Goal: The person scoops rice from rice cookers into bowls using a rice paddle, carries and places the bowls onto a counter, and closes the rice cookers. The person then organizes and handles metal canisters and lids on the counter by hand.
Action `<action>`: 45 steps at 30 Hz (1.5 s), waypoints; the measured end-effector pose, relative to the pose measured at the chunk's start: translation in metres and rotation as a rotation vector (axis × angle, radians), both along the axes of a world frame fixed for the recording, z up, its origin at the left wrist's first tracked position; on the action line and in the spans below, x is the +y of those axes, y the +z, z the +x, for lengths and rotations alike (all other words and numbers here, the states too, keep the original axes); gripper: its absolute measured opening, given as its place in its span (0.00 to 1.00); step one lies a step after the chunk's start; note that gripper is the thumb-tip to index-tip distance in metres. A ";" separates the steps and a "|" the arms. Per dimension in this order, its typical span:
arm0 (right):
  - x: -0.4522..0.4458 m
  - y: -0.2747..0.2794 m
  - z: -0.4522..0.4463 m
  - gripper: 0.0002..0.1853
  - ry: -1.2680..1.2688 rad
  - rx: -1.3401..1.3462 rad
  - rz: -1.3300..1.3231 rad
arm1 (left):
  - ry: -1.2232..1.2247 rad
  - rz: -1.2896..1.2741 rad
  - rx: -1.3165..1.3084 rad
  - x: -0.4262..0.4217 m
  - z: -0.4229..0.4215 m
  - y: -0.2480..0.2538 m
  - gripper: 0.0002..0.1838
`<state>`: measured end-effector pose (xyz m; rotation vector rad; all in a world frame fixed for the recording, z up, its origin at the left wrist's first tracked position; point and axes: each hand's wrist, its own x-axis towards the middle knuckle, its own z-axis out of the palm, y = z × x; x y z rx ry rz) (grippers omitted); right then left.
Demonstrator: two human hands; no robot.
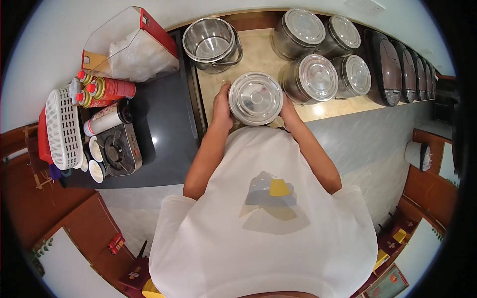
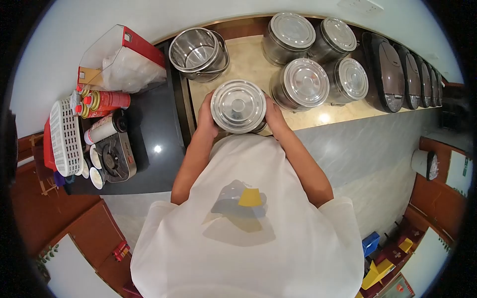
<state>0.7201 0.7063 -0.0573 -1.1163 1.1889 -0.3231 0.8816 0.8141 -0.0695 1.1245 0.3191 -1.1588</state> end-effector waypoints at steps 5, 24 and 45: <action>-0.013 -0.039 -0.012 0.34 0.144 0.069 -0.024 | -0.012 0.016 -0.027 0.004 0.000 0.012 0.23; -0.025 -0.078 0.000 0.39 0.299 0.335 -0.333 | 0.078 -0.070 -0.043 0.022 0.011 -0.005 0.20; 0.002 -0.009 -0.023 0.25 0.007 0.042 0.124 | -0.088 -0.146 -0.048 0.015 0.001 0.016 0.20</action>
